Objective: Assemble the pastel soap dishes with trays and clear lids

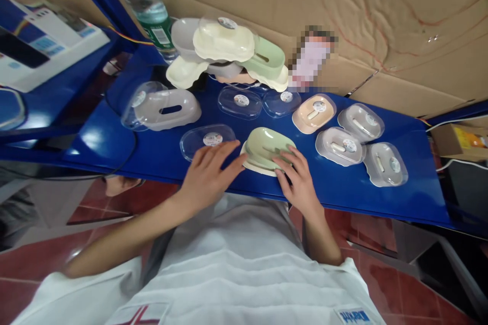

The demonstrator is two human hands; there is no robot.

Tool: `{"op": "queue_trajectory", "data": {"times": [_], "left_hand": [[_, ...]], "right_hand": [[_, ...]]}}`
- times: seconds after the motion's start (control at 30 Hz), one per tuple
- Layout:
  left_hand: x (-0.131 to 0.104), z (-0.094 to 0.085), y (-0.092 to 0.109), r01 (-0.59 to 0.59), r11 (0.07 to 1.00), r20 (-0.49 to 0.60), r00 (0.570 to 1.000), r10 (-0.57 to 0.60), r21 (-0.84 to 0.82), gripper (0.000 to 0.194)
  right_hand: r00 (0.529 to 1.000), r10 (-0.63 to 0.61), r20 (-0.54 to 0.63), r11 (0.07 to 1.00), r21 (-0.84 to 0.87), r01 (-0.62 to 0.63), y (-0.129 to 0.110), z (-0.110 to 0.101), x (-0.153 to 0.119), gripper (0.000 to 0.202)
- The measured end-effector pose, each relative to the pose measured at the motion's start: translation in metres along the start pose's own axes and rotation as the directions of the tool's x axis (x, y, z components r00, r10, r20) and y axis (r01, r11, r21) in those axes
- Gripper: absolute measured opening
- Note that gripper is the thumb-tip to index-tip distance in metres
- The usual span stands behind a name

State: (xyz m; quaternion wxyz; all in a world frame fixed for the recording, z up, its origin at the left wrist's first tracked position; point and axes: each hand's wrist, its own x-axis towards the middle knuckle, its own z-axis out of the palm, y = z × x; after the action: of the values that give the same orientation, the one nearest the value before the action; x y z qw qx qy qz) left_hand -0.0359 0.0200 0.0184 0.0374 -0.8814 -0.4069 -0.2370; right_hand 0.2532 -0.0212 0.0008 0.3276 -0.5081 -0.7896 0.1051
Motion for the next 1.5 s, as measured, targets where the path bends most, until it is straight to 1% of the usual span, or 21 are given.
{"op": "queue_trajectory", "data": {"times": [0.03,0.1,0.13,0.2,0.27,0.3,0.37,0.43,0.5,0.53,0.57,0.6,0.67,0.73,0.87,0.93,1.0,1.1,1.17,1.37,1.5], "left_hand": [[-0.004,-0.002,-0.009,0.07,0.997,0.001,0.998,-0.07,0.015,0.046],[-0.012,-0.006,-0.029,0.196,0.98,0.037,0.98,-0.197,0.026,0.055],[-0.016,-0.007,-0.038,0.238,0.971,0.052,0.97,-0.238,0.018,0.055],[-0.024,-0.01,-0.052,0.275,0.961,0.05,0.961,-0.273,-0.023,0.053],[-0.027,-0.013,-0.056,0.284,0.954,0.002,0.958,-0.285,-0.095,0.051],[-0.027,-0.015,-0.054,0.289,0.948,-0.032,0.955,-0.295,-0.134,0.051],[-0.022,-0.017,-0.044,0.28,0.939,-0.088,0.949,-0.301,-0.198,0.053],[-0.011,-0.015,-0.029,0.203,0.95,-0.117,0.965,-0.236,-0.238,0.055],[0.004,-0.006,-0.013,0.05,0.963,-0.109,0.991,-0.081,-0.264,0.058],[0.012,0.0,-0.006,-0.031,0.962,-0.091,0.996,0.007,-0.272,0.059],[0.019,0.007,0.0,-0.094,0.957,-0.073,0.994,0.077,-0.275,0.059],[0.024,0.014,0.003,-0.137,0.952,-0.053,0.99,0.127,-0.272,0.058],[0.032,0.024,0.006,-0.175,0.949,-0.027,0.984,0.174,-0.262,0.055],[0.032,0.028,0.004,-0.19,0.946,-0.016,0.981,0.193,-0.264,0.056],[0.021,0.027,-0.004,-0.206,0.932,-0.004,0.977,0.214,-0.299,0.071],[0.015,0.025,-0.005,-0.205,0.932,-0.023,0.978,0.208,-0.299,0.078],[0.011,0.025,-0.004,-0.2,0.941,-0.026,0.979,0.201,-0.275,0.082],[0.008,0.026,-0.002,-0.186,0.955,0.007,0.981,0.193,-0.23,0.079],[0.008,0.027,-0.001,-0.193,0.956,0.008,0.98,0.199,-0.223,0.076],[0.005,0.03,-0.004,-0.209,0.953,-0.027,0.978,0.208,-0.221,0.068],[0.009,0.03,-0.004,-0.223,0.953,-0.084,0.974,0.21,-0.207,0.06]], "right_hand": [[0.999,-0.025,0.023,1.0,-0.005,0.025,0.0,0.001,0.0,0.038],[0.996,-0.05,0.076,0.998,-0.028,0.052,-0.001,0.002,0.0,0.037],[0.993,-0.05,0.104,0.997,-0.045,0.055,-0.002,0.003,0.001,0.036],[0.989,-0.042,0.142,0.996,-0.075,0.054,-0.003,0.004,0.003,0.034],[0.987,-0.042,0.158,0.994,-0.088,0.056,-0.005,0.005,0.005,0.034],[0.985,-0.046,0.164,0.994,-0.09,0.061,-0.005,0.006,0.006,0.036],[0.985,-0.057,0.162,0.994,-0.08,0.071,-0.005,0.005,0.005,0.045],[0.993,-0.045,0.105,0.997,-0.064,0.051,-0.004,0.003,0.004,0.065],[1.0,-0.001,0.002,0.999,-0.051,0.001,-0.002,0.001,0.002,0.089],[0.999,0.022,-0.036,0.999,-0.047,-0.023,-0.001,0.0,0.001,0.095],[0.998,0.036,-0.048,0.998,-0.045,-0.039,0.0,0.0,0.001,0.094],[0.998,0.043,-0.035,0.998,-0.04,-0.044,0.001,-0.001,0.001,0.088],[0.999,0.045,0.025,0.999,-0.018,-0.045,0.001,-0.001,0.003,0.075],[0.998,0.039,0.048,0.999,0.005,-0.039,0.0,0.0,0.004,0.072],[0.999,0.009,0.043,1.0,-0.023,-0.008,-0.003,0.002,0.003,0.08],[0.998,0.0,0.059,0.999,-0.032,0.002,-0.004,0.003,0.002,0.083],[0.998,-0.003,0.062,1.0,-0.018,0.004,-0.005,0.002,0.002,0.084],[0.999,0.0,0.051,1.0,-0.003,0.0,-0.006,0.001,0.002,0.083],[0.999,-0.005,0.047,1.0,-0.017,0.006,-0.005,0.001,0.001,0.083],[0.998,-0.055,-0.002,0.998,-0.037,0.055,-0.003,0.005,-0.003,0.082],[1.0,-0.027,0.005,0.999,0.026,0.027,-0.003,0.003,0.001,0.075]]}}
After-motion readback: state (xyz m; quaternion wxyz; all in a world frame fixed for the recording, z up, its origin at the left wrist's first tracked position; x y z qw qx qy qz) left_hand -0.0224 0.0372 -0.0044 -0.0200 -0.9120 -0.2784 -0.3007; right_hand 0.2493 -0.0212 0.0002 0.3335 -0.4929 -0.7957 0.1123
